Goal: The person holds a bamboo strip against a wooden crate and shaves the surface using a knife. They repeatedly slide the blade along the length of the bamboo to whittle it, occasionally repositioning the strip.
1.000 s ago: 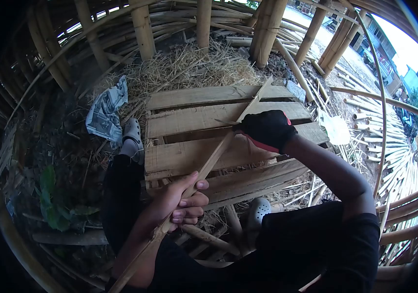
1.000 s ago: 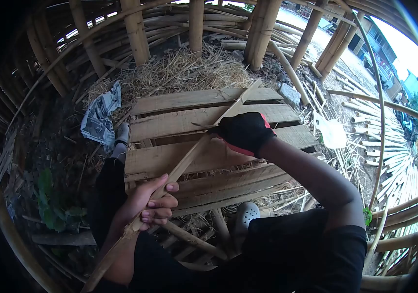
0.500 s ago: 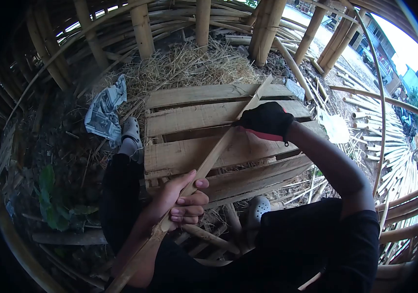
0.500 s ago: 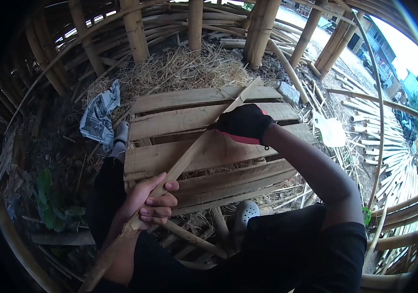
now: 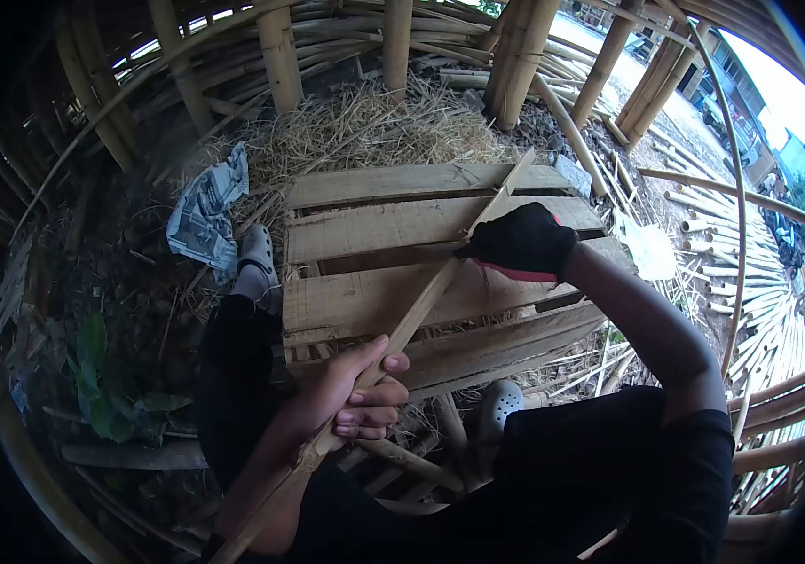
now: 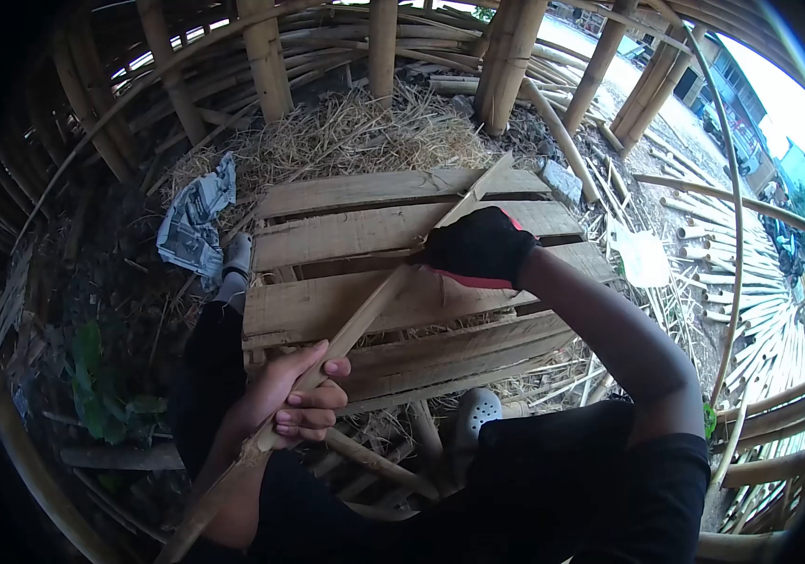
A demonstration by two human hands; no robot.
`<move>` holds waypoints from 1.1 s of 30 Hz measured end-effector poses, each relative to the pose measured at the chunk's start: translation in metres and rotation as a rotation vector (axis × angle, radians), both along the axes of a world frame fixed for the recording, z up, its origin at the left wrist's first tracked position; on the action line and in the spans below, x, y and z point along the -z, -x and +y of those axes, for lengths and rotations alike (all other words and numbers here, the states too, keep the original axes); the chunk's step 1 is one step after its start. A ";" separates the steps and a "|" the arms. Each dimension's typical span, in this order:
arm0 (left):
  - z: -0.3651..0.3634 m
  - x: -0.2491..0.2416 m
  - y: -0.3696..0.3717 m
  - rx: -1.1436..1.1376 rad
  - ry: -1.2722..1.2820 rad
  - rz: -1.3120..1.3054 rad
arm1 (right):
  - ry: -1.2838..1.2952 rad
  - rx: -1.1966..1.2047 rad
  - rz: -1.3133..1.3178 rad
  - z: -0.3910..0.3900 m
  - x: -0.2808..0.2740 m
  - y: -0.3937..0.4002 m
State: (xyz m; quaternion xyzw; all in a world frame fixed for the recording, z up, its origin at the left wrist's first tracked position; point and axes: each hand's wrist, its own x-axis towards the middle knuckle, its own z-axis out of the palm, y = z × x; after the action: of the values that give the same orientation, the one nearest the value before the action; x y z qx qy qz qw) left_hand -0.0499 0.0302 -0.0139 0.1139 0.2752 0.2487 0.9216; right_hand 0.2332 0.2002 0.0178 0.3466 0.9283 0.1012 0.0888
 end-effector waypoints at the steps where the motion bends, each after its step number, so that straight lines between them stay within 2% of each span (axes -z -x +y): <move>1: 0.000 -0.001 0.000 0.007 0.007 -0.001 | -0.021 0.012 -0.045 0.014 0.004 -0.011; 2: 0.001 -0.003 0.000 0.008 -0.013 0.005 | -0.157 -0.022 0.072 0.043 0.028 -0.038; 3: 0.002 -0.004 0.001 0.006 -0.036 0.011 | 0.110 0.271 0.078 0.039 0.007 -0.033; 5: 0.003 -0.006 0.000 0.002 -0.048 0.034 | -0.151 0.108 -0.039 0.035 0.019 -0.035; 7: 0.002 -0.005 0.000 -0.008 -0.052 0.057 | -0.007 0.069 -0.010 -0.001 0.004 -0.007; 8: 0.002 -0.004 0.001 -0.006 -0.038 0.035 | -0.008 -0.042 0.050 -0.006 0.017 -0.007; 11: 0.000 -0.002 0.002 0.007 -0.014 -0.005 | 0.081 0.070 -0.068 0.016 0.009 -0.013; 13: 0.002 -0.002 0.002 0.003 -0.024 -0.032 | -0.034 -0.035 -0.032 0.049 0.019 -0.043; 15: 0.005 0.000 0.002 -0.001 0.058 -0.093 | -0.079 -0.003 0.028 0.048 0.036 -0.041; 17: 0.003 0.002 0.002 0.004 0.026 -0.069 | -0.020 0.085 -0.053 0.006 0.008 -0.008; 18: 0.003 0.002 0.002 0.008 0.001 -0.046 | 0.061 0.075 -0.014 -0.001 0.009 -0.002; 21: 0.001 -0.004 0.000 0.004 -0.017 -0.028 | -0.061 0.021 -0.019 0.031 0.014 -0.030; 22: 0.001 -0.004 0.000 0.008 -0.030 -0.019 | 0.271 0.287 0.144 0.033 -0.009 -0.034; 23: 0.003 -0.004 -0.001 0.008 -0.032 -0.021 | -0.014 0.073 -0.056 0.066 0.024 -0.060; 25: 0.007 -0.003 -0.001 0.015 -0.007 -0.047 | -0.133 0.064 -0.016 0.049 0.026 -0.047; 27: 0.005 -0.001 -0.002 0.018 -0.015 -0.028 | -0.112 -0.044 -0.035 0.025 0.017 -0.032; 29: 0.005 -0.001 -0.001 0.024 -0.017 -0.007 | -0.077 -0.053 0.067 0.021 0.023 -0.027; 31: 0.002 -0.004 -0.002 0.023 -0.017 0.002 | -0.137 -0.116 -0.059 0.038 0.020 -0.040; 32: 0.002 -0.006 -0.002 0.028 -0.057 0.012 | 0.149 0.311 0.042 0.051 0.009 -0.049; 33: 0.003 -0.005 -0.003 0.031 -0.059 0.010 | 0.226 0.262 0.151 0.056 0.006 -0.056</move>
State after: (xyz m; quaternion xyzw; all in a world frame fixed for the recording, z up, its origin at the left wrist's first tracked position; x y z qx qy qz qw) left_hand -0.0465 0.0337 -0.0086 0.1466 0.2704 0.2419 0.9203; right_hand 0.2895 0.2562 0.0114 0.4589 0.8848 -0.0425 0.0696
